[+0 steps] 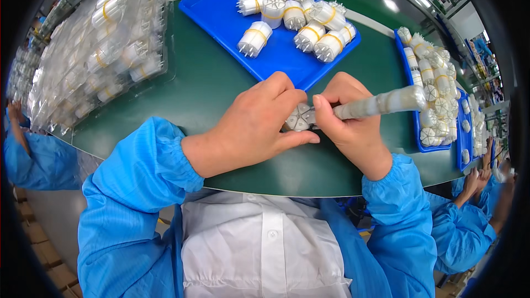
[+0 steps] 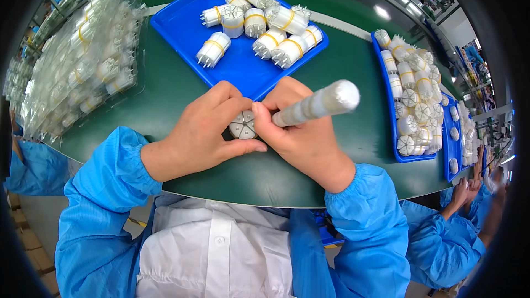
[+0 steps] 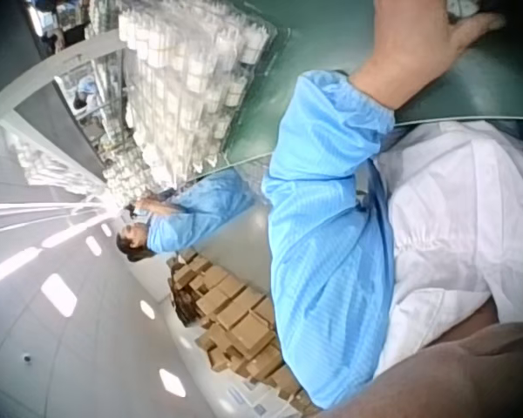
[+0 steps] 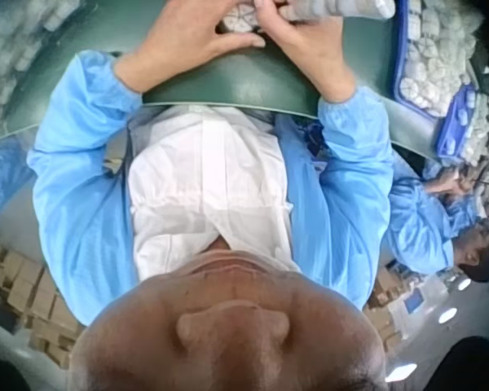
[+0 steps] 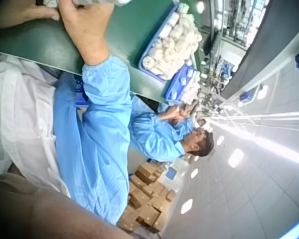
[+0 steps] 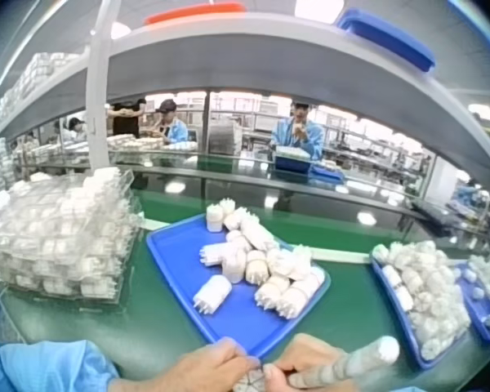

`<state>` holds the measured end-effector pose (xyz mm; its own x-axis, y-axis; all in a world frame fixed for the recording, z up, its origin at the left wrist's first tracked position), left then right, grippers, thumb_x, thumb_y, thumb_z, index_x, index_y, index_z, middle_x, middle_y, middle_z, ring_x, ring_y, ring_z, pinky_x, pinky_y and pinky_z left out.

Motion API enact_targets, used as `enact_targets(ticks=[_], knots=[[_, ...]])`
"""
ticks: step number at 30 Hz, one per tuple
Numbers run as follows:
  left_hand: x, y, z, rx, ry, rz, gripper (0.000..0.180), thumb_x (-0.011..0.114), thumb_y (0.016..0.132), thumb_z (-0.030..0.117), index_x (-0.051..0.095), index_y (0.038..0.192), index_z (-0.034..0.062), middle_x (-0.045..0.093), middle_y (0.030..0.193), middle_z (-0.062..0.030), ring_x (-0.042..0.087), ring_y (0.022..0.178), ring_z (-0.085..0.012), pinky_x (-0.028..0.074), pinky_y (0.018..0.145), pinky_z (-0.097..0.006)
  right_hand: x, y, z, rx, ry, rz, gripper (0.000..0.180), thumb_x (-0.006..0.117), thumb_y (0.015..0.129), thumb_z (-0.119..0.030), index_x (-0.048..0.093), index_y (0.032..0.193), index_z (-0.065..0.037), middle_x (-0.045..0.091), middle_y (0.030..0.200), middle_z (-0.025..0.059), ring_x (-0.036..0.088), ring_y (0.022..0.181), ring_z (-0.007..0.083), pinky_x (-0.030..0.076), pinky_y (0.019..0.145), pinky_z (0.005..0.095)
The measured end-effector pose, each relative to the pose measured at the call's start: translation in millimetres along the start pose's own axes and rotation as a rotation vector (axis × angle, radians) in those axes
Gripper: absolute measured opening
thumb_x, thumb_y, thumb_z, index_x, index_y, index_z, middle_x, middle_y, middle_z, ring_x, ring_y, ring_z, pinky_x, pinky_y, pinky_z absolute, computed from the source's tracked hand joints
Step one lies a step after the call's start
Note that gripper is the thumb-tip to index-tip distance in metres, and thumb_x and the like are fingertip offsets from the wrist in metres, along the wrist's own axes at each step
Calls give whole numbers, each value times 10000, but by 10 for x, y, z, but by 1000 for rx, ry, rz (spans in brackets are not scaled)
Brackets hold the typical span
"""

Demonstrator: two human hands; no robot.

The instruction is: The person inserts a white cylindrical component into a small circular base using a clear plastic tool. They repeat this action for multiple units, picking them from a blue tray and placing the finished assemblies into a clear plastic packaging tray.

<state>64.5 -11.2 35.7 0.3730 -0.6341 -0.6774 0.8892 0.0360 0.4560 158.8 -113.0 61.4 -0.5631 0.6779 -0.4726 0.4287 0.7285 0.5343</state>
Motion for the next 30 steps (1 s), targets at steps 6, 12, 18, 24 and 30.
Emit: enact_targets(ticks=[6,12,18,24,30], knots=[[-89,17,65,28,-10,69,579,868,772,187,598,1263,42,631,1054,-121,621,942,-300,531,766,-399,-138,26,75,83,97,75,159,734,873,-20,637,747,-23,595,698,35,544,638,156,396,552,319],[-58,1,71,-10,-73,54,669,846,771,139,525,1350,40,642,1090,-136,630,979,-309,541,805,-402,-80,48,24,33,36,39,158,733,874,-17,635,750,-18,604,717,41,552,645,162,407,558,327],[-20,3,19,-30,49,60,640,838,765,121,517,1311,30,605,1057,-143,622,962,-325,517,783,-414,-3,12,72,30,45,19,159,741,878,-29,639,756,-15,605,729,47,553,650,167,421,564,335],[-32,-12,28,0,-91,68,683,809,770,82,481,1365,12,636,1137,-154,631,1021,-331,534,836,-414,-134,22,120,89,69,57,158,741,884,-25,643,760,-16,607,738,46,552,671,151,419,575,318],[-5,-24,25,-13,-133,39,701,795,773,66,470,1392,11,648,1192,-164,628,1078,-331,533,896,-422,-72,43,88,63,80,20,151,742,884,-27,647,767,-13,602,738,42,549,673,146,412,572,312]])
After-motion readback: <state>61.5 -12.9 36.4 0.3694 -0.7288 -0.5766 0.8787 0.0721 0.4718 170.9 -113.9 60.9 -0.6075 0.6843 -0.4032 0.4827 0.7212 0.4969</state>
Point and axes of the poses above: each hand's wrist, its own y-axis towards the middle knuckle, its own x-axis out of the palm, z = x × y, the point moved 8 cm from there along y, towards the middle knuckle
